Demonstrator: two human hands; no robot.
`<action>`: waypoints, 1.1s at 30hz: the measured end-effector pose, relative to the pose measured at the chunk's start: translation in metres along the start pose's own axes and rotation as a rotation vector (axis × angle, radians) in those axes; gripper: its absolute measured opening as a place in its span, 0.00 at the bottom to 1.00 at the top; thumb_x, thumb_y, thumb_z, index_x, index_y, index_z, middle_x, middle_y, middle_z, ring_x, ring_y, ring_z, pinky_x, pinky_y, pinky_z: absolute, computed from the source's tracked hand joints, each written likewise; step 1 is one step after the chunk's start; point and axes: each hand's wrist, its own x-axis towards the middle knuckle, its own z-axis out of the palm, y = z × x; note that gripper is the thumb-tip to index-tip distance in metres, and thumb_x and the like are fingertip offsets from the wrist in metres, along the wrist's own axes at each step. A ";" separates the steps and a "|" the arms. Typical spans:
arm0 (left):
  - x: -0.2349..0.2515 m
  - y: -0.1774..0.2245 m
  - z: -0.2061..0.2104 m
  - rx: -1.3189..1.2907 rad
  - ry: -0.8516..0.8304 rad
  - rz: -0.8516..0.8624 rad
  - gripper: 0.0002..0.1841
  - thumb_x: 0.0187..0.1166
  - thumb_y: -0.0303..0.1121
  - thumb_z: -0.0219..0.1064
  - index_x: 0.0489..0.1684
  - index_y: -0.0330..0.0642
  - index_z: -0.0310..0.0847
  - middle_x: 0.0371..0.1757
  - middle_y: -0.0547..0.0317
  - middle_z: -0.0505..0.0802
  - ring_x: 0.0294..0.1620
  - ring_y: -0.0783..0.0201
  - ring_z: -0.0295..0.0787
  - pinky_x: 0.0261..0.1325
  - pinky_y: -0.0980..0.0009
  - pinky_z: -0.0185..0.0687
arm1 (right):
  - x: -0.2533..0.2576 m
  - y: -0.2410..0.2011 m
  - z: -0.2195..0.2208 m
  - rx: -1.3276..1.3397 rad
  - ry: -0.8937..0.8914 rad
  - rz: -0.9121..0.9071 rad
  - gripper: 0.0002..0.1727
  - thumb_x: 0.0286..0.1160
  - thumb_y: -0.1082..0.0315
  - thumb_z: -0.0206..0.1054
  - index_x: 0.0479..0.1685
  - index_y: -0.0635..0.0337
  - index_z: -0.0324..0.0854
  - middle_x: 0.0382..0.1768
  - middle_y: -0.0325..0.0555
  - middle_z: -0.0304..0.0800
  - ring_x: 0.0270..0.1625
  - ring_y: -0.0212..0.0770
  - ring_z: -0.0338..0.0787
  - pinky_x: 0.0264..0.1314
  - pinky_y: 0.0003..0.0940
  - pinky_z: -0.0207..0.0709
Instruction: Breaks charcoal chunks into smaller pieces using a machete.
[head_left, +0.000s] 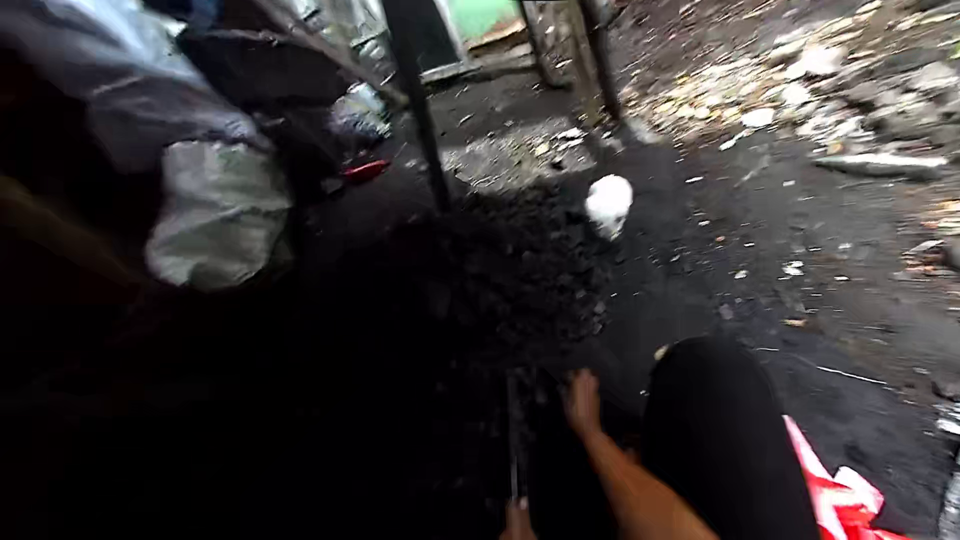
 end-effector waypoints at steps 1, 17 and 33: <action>-0.002 0.005 0.000 0.017 -0.023 -0.018 0.23 0.93 0.35 0.52 0.69 0.20 0.76 0.47 0.24 0.91 0.49 0.29 0.91 0.59 0.36 0.82 | 0.006 0.006 -0.002 -0.079 -0.007 -0.024 0.19 0.85 0.67 0.63 0.70 0.65 0.83 0.75 0.71 0.75 0.81 0.69 0.72 0.83 0.58 0.68; 0.020 0.049 0.017 0.219 -0.502 -0.139 0.26 0.97 0.44 0.42 0.83 0.37 0.66 0.64 0.34 0.90 0.67 0.38 0.87 0.72 0.42 0.78 | 0.027 0.061 0.000 -0.364 -0.064 -0.207 0.13 0.82 0.70 0.68 0.58 0.64 0.90 0.69 0.66 0.82 0.78 0.69 0.74 0.75 0.65 0.73; 0.011 0.064 0.004 -0.334 0.496 0.462 0.14 0.83 0.28 0.59 0.43 0.20 0.84 0.25 0.44 0.90 0.23 0.56 0.89 0.33 0.66 0.87 | 0.034 0.045 -0.008 -0.404 -0.062 -0.129 0.14 0.80 0.68 0.71 0.58 0.66 0.90 0.65 0.70 0.84 0.74 0.73 0.77 0.72 0.70 0.72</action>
